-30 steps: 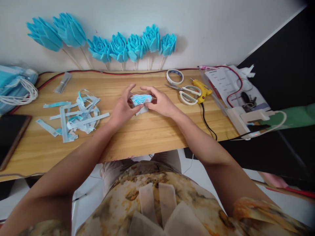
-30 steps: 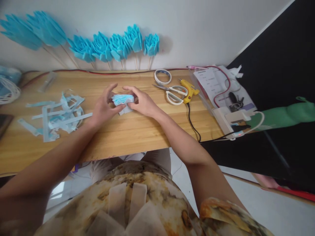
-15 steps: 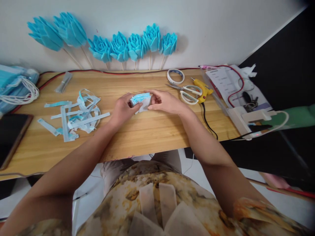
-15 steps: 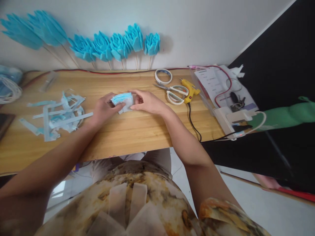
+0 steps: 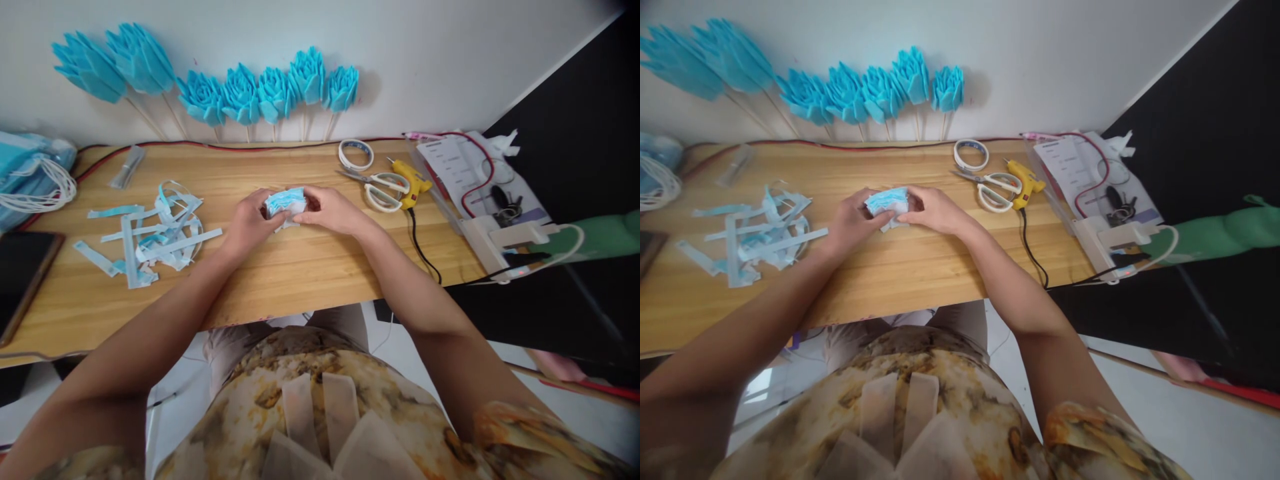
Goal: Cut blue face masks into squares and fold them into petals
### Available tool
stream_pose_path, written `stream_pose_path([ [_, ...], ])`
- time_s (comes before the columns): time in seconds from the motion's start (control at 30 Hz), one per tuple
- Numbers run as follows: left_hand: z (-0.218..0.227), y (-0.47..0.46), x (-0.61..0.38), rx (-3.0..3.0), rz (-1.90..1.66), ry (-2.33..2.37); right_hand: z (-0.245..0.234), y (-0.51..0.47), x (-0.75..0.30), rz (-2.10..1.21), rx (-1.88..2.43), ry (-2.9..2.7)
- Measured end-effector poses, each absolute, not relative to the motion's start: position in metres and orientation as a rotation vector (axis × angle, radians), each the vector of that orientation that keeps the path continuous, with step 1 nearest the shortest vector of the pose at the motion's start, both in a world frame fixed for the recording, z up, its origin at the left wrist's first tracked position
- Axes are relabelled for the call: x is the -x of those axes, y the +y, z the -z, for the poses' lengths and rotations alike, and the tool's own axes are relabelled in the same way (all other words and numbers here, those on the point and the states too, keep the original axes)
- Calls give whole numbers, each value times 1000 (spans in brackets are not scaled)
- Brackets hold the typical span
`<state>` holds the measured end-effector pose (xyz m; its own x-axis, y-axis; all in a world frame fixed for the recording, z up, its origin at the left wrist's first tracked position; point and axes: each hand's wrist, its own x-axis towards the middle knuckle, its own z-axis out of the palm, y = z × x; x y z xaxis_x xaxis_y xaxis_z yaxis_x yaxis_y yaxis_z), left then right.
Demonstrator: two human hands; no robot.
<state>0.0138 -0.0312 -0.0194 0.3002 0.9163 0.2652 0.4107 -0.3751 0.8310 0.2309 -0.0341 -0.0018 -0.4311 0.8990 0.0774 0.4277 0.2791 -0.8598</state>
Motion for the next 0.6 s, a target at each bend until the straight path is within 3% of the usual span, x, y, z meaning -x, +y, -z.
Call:
stream_pose_path([
  [0.6, 18, -32, -15, -1723, -1060, 1093, 2, -39, -221, -848, 1286, -1894],
])
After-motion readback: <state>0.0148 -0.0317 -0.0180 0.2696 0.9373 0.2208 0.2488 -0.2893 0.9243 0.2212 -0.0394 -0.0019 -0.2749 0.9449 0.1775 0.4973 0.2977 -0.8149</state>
